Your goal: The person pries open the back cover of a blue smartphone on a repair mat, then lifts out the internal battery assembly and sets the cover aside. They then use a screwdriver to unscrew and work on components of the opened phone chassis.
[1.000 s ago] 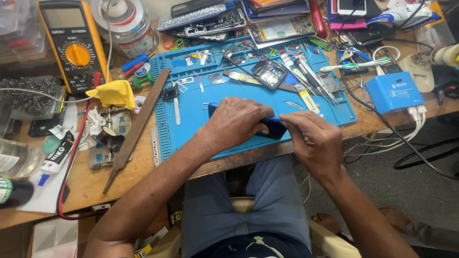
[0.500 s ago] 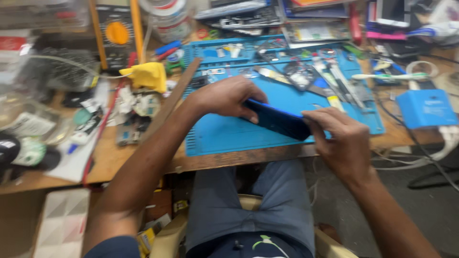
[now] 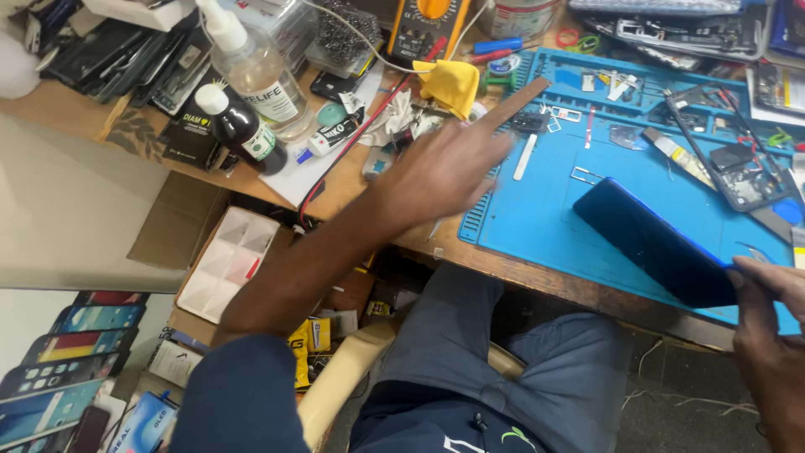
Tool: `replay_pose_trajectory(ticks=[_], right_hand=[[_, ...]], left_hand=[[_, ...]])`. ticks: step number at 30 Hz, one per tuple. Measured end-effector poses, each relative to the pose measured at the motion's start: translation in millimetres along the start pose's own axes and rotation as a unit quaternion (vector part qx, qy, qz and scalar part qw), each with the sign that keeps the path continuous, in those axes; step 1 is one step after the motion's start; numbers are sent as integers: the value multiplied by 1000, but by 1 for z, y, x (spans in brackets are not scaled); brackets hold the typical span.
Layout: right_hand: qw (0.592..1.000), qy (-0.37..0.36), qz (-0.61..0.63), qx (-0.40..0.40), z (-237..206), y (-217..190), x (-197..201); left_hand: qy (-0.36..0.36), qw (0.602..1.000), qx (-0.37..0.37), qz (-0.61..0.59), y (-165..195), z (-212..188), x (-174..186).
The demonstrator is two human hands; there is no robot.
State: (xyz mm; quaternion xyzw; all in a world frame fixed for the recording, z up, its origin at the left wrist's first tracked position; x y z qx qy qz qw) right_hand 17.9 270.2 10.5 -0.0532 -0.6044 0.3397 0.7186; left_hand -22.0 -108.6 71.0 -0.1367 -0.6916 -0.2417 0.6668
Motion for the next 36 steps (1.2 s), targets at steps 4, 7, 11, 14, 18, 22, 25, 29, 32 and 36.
replay_pose_trajectory(ticks=[4,7,11,14,18,22,25,29,32,36], right_hand=[[1000,21,-7,6,9,-42,18],[999,36,-19,24,18,-81,34],[996,39,-64,37,24,-114,46],[997,38,-62,35,28,-120,52],[998,42,-42,28,31,-123,55],[997,47,-45,39,34,-131,57],[998,42,-38,37,35,-132,56],[996,42,-65,54,36,-135,55],[995,39,-75,62,39,-137,54],[994,22,-79,69,45,-143,49]], left_hand=[[135,990,-29,19,28,-61,7],[-72,985,137,-79,-2,-34,-21],[-46,939,280,-197,-20,-18,-5],[82,995,10,-55,52,11,30],[169,947,-197,-187,109,47,24],[-35,827,-231,-512,102,100,-27],[-44,802,-205,-559,91,106,-42],[-35,812,-209,-544,89,107,-44],[-26,816,-218,-534,91,108,-41],[-23,819,-223,-528,92,107,-39]])
Point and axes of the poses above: each hand's wrist, its own z-axis towards the middle knuckle, its own x-axis out of the back of the hand, y = z × x, the point moved 10 cm from there along z, towards the middle knuckle, and after that the axes turned 15 degrees about -y, right-handed, at the moved point
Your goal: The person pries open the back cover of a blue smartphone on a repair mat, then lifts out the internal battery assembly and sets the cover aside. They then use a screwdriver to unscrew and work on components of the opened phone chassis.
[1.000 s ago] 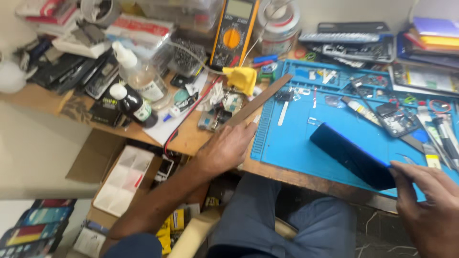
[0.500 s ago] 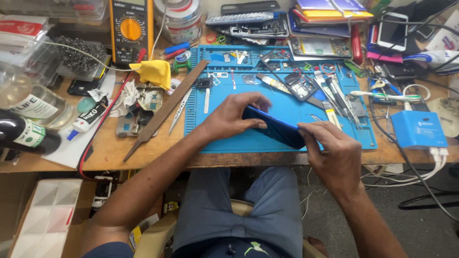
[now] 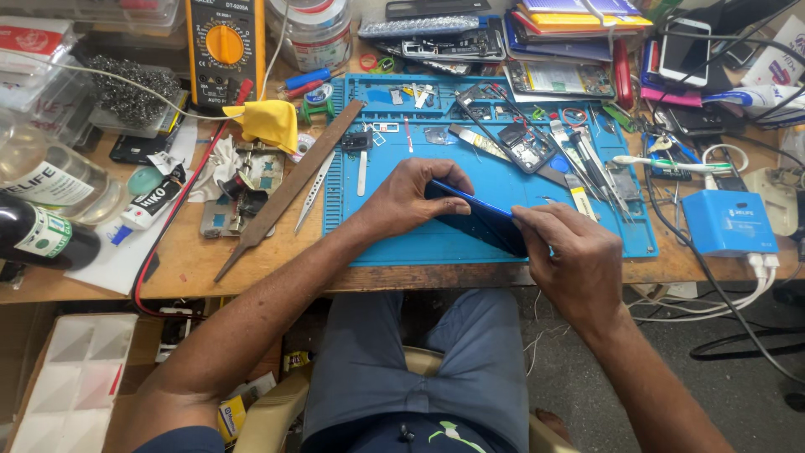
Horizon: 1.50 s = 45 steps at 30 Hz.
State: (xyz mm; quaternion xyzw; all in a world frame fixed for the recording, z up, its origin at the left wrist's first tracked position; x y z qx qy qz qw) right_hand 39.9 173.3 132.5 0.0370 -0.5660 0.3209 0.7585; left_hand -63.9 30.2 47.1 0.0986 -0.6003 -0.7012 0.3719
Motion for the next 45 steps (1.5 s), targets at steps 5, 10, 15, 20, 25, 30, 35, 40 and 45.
replay_pose_trajectory(ticks=[5,10,15,20,25,30,35,40,45], right_hand=[[999,2,-22,24,8,-8,-3],[1000,8,-7,27,7,-6,-4],[998,16,64,1,6,5,-6],[997,19,73,10,12,1,-12],[998,19,45,28,17,-6,-14],[995,21,96,-7,17,4,-16],[992,21,123,-5,18,7,-16],[994,17,110,-14,20,9,-17],[993,9,119,-4,24,6,-18]], left_hand=[[-1,1000,-6,-5,1,1,0],[0,1000,-3,-10,-1,2,0],[4,1000,-9,-8,-2,1,-1],[-2,1000,-12,-25,-2,1,-2],[0,1000,-15,-26,0,1,-2],[3,1000,-13,2,1,0,-1],[6,1000,-17,6,2,-1,0],[6,1000,-24,12,3,0,-1],[4,1000,-21,10,1,0,-1]])
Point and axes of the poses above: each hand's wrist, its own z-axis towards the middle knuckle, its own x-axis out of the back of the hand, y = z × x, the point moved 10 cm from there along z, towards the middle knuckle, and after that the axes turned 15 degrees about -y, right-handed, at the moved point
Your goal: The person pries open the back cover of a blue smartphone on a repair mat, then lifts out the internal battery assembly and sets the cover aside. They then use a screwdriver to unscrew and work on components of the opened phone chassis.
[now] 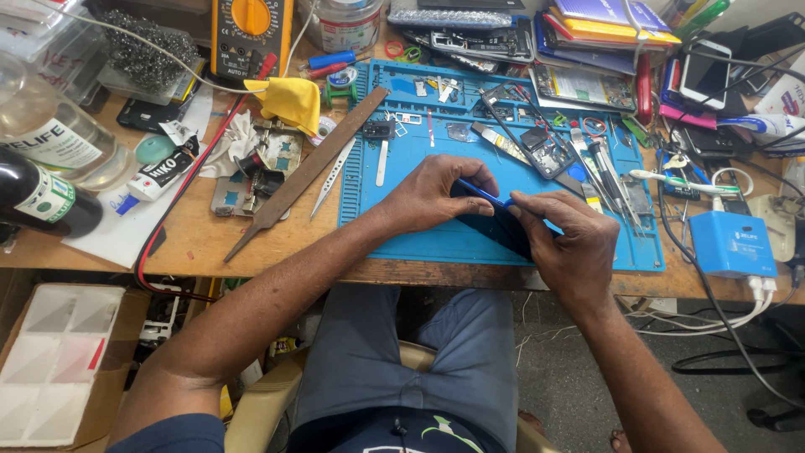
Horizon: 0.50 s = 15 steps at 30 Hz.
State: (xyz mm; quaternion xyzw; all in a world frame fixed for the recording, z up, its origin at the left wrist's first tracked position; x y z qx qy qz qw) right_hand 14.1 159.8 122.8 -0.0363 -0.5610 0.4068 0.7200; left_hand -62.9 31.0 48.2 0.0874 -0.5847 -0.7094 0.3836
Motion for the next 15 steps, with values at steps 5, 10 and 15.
replay_pose_trajectory(ticks=[5,10,15], right_hand=[[1000,-12,-11,5,5,-4,-3],[999,-9,-35,31,8,-11,-4],[999,-4,-43,19,6,-8,-6]], left_hand=[[-3,1000,-7,-4,1,0,-1],[5,1000,-9,8,2,0,0],[7,1000,-16,18,2,2,1]])
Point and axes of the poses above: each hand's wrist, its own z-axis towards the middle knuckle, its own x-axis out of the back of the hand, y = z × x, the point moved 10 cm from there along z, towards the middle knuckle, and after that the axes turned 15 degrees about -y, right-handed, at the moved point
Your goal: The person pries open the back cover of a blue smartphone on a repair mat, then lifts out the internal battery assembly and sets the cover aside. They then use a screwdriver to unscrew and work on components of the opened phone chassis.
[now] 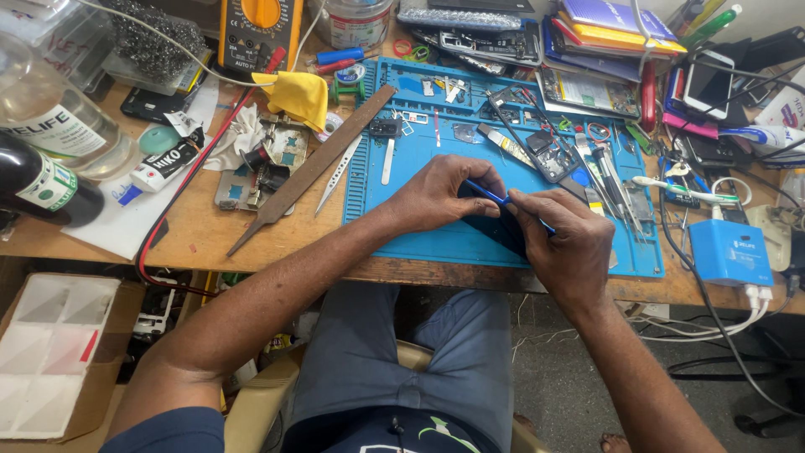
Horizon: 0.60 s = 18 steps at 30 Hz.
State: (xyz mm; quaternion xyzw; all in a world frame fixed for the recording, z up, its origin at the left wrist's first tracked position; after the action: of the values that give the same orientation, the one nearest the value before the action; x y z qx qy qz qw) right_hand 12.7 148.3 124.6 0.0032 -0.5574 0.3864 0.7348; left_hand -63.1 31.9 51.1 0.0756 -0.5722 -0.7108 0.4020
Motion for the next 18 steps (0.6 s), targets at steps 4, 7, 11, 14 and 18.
replay_pose_trajectory(ticks=[4,7,11,14,18], right_hand=[[1000,6,10,8,-1,1,0],[1000,6,5,2,0,3,0],[1000,12,-13,20,-2,-1,-1],[996,14,-66,54,-5,-11,-3],[998,17,-55,25,-3,-6,-3]], left_hand=[[0,1000,-3,10,0,1,0],[2,1000,-3,14,-1,1,0],[4,1000,-3,16,-3,2,0],[5,1000,-9,16,-2,3,0],[7,1000,-8,13,-3,2,1]])
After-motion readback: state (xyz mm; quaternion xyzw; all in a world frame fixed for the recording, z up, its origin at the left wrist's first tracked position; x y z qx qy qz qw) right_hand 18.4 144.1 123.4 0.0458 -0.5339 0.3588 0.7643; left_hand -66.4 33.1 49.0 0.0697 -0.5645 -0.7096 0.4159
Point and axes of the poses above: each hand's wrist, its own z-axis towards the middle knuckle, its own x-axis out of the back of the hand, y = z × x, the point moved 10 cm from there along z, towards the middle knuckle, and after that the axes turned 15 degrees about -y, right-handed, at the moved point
